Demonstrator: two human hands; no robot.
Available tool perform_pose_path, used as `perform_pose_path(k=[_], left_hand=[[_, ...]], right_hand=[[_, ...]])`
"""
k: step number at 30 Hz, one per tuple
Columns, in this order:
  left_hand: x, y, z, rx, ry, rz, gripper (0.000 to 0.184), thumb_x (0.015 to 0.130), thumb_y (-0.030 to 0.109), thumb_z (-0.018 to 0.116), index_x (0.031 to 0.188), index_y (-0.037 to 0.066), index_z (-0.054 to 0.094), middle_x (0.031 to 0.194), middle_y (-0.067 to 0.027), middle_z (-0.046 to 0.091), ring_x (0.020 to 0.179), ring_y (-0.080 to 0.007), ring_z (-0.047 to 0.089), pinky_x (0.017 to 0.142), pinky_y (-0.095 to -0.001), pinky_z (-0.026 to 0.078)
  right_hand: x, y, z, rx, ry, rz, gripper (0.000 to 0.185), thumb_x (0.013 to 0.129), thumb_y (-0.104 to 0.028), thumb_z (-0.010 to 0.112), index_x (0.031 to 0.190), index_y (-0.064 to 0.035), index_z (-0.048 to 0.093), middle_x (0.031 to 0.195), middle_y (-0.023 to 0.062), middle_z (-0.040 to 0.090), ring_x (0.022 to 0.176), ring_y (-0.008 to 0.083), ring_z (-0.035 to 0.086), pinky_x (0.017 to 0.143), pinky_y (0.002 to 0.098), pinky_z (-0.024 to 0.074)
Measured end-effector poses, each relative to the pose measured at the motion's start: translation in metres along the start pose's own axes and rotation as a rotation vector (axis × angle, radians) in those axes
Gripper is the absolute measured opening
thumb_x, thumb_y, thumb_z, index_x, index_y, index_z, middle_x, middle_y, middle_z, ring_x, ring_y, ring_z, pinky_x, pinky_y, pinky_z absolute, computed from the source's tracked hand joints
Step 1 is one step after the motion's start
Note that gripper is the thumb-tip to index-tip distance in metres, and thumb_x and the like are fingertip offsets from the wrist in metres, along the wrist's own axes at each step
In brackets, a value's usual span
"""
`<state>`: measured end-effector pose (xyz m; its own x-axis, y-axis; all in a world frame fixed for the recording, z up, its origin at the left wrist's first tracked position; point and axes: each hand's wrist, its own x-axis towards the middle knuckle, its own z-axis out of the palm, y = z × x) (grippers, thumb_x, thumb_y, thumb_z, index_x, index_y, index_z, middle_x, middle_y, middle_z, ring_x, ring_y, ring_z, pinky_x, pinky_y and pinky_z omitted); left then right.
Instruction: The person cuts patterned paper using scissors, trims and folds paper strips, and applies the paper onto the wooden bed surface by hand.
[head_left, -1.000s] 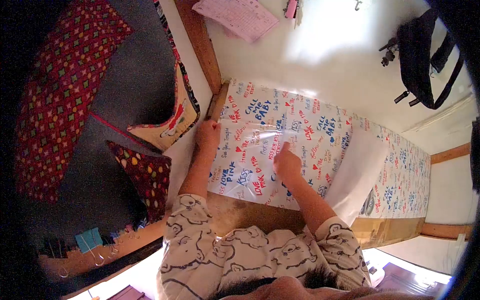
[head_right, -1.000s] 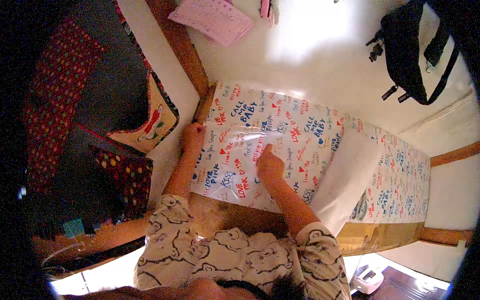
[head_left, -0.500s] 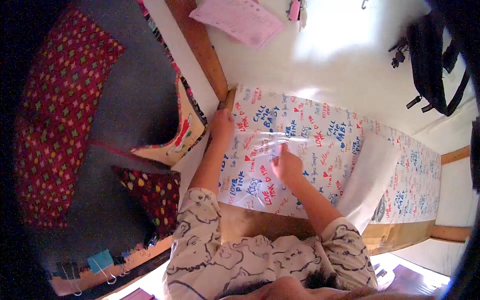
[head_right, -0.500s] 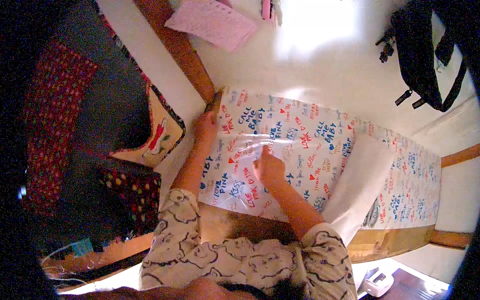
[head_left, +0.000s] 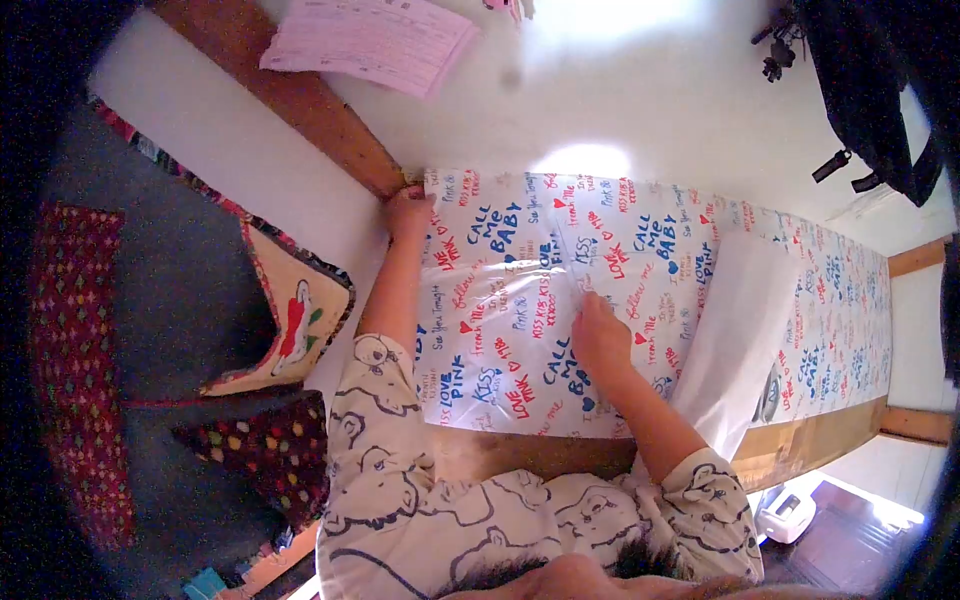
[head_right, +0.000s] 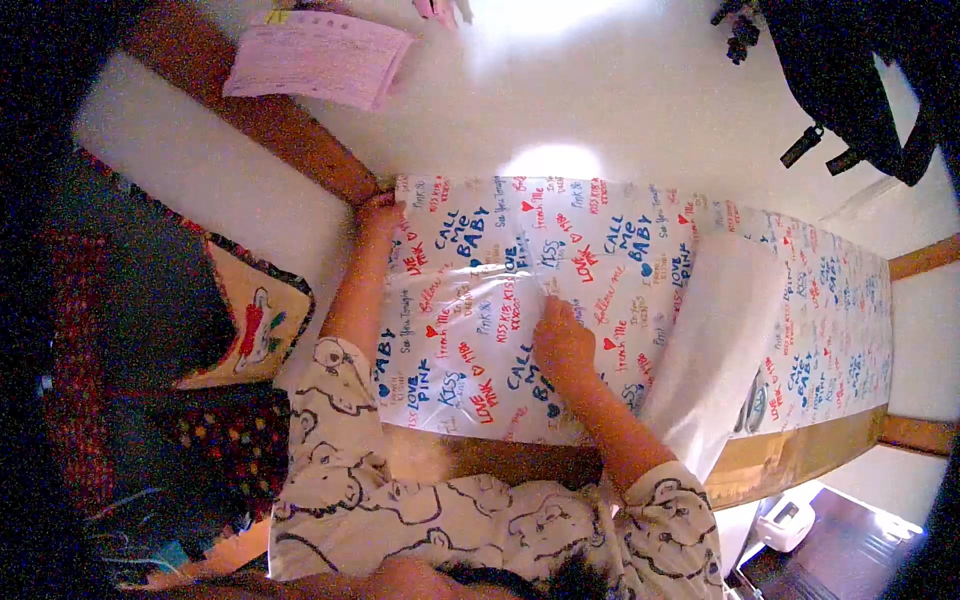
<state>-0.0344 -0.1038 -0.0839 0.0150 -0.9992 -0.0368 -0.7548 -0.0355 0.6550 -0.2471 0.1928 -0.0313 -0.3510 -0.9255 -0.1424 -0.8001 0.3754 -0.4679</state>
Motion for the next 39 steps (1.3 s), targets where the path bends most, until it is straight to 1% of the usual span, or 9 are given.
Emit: perform_pose_path(k=[4,11,13,19,21,25,30,35,39], left_hand=[[-0.003,0.013,0.012,-0.268,-0.121,-0.091,0.029,0.067,0.029,0.063,0.084,0.005,0.063,0.075,-0.0127,0.063,0.071,-0.0272,0.061,0.066,-0.0353,0.046],[-0.014,0.025,-0.009,-0.095,0.048,0.019,0.025,0.072,0.024,0.063,0.081,0.001,0.062,0.066,-0.0112,0.061,0.059,-0.0193,0.058,0.06,-0.0322,0.046],[-0.02,0.028,-0.01,-0.231,0.03,0.013,0.024,0.073,0.023,0.062,0.081,0.001,0.062,0.064,-0.0104,0.061,0.057,-0.0178,0.057,0.059,-0.0318,0.046],[-0.023,0.033,-0.014,-0.402,-0.04,-0.156,0.021,0.073,0.021,0.062,0.08,0.002,0.061,0.062,-0.0104,0.061,0.052,-0.0161,0.057,0.059,-0.0321,0.046],[-0.02,0.034,-0.013,0.012,0.052,-0.001,0.019,0.072,0.019,0.061,0.076,0.001,0.062,0.063,-0.0123,0.061,0.057,-0.0244,0.06,0.062,-0.0364,0.047],[-0.013,0.028,-0.003,0.127,-0.062,-0.058,0.024,0.072,0.017,0.058,0.092,0.003,0.059,0.08,-0.0167,0.062,0.072,-0.0333,0.059,0.068,-0.04,0.047],[-0.068,0.025,-0.011,0.089,0.284,0.169,0.054,0.073,0.008,0.054,0.123,0.009,0.035,0.107,-0.0189,0.052,0.098,-0.0351,0.05,0.081,-0.0412,0.042],[-0.174,0.028,-0.049,0.198,-0.036,0.372,0.044,0.068,0.011,0.061,0.111,0.009,0.051,0.106,-0.0156,0.051,0.094,-0.0319,0.05,0.086,-0.0398,0.038],[-0.246,0.026,-0.046,0.434,-0.027,0.31,0.039,0.069,0.016,0.063,0.107,0.011,0.055,0.115,-0.0123,0.045,0.107,-0.0299,0.041,0.09,-0.0399,0.033]], right_hand=[[-0.002,0.002,-0.002,-0.054,-0.034,-0.065,0.021,0.083,-0.019,0.039,0.099,-0.0049,0.04,0.095,0.016,0.053,0.071,0.0337,0.058,0.059,0.0441,0.0462],[-0.002,0.002,0.0,0.026,-0.053,0.007,0.02,0.086,-0.022,0.036,0.099,-0.0078,0.041,0.095,0.0149,0.055,0.073,0.0343,0.058,0.062,0.0464,0.0455],[0.0,0.006,0.005,-0.003,0.021,0.013,0.022,0.079,-0.015,0.048,0.099,-0.007,0.045,0.091,0.0144,0.057,0.074,0.0317,0.057,0.062,0.0403,0.0455],[0.008,0.011,-0.019,0.048,0.1,-0.131,0.017,0.077,-0.01,0.049,0.094,-0.0068,0.051,0.089,0.0124,0.055,0.077,0.0302,0.056,0.065,0.0389,0.0456],[0.021,0.012,-0.032,-0.001,0.105,-0.163,0.016,0.077,-0.01,0.05,0.093,-0.0078,0.052,0.089,0.0115,0.055,0.078,0.0293,0.056,0.066,0.0385,0.0457],[0.061,0.035,-0.029,-0.265,0.286,-0.294,0.019,0.077,-0.01,0.05,0.095,-0.0105,0.054,0.09,0.009,0.055,0.081,0.0265,0.055,0.066,0.0374,0.0458],[0.092,0.032,-0.041,-0.251,0.146,-0.194,0.02,0.076,-0.009,0.051,0.095,-0.0114,0.056,0.09,0.0077,0.055,0.081,0.0265,0.055,0.07,0.0359,0.0458],[0.122,0.017,-0.016,-0.104,0.165,-0.784,0.017,0.074,-0.007,0.051,0.088,-0.0118,0.06,0.089,0.0065,0.056,0.081,0.0247,0.055,0.07,0.0359,0.0466],[0.145,-0.045,0.001,-0.257,0.127,-0.79,0.019,0.074,-0.007,0.05,0.09,-0.0129,0.059,0.091,0.0057,0.056,0.085,0.0239,0.055,0.07,0.0363,0.0469]])
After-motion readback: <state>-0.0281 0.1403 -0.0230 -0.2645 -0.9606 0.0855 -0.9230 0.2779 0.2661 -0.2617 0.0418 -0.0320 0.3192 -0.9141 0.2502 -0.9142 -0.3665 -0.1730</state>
